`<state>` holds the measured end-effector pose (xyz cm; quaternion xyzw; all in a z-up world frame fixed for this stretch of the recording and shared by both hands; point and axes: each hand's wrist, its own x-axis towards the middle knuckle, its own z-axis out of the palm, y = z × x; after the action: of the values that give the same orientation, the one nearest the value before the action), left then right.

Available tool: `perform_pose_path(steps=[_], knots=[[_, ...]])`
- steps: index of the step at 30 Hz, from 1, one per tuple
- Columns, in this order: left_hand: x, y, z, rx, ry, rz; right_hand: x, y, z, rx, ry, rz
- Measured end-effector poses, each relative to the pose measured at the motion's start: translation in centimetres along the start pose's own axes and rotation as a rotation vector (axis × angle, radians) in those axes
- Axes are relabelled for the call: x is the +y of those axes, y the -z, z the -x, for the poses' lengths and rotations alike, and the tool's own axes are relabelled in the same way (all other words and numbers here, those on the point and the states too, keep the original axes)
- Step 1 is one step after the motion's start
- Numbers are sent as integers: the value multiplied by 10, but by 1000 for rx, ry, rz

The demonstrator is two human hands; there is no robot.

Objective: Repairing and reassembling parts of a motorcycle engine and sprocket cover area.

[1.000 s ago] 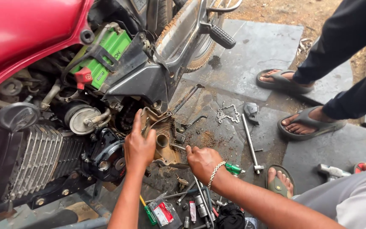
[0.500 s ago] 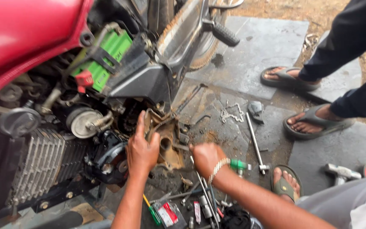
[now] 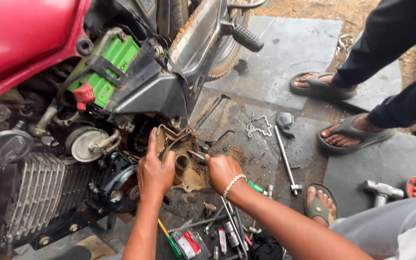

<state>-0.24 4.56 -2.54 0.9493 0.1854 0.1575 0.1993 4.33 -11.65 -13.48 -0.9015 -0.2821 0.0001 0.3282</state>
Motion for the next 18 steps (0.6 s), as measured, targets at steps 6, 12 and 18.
perform_pose_path(steps=[6, 12, 18], knots=[[-1, 1, 2, -15, 85, -20, 9, -4, 32, -162, 76, -36], [13, 2, 3, -6, 44, -72, 22, -40, 8, 13, 19, -64], [18, 8, 0, -66, 94, -35, 14, -8, 9, -46, -30, -158]])
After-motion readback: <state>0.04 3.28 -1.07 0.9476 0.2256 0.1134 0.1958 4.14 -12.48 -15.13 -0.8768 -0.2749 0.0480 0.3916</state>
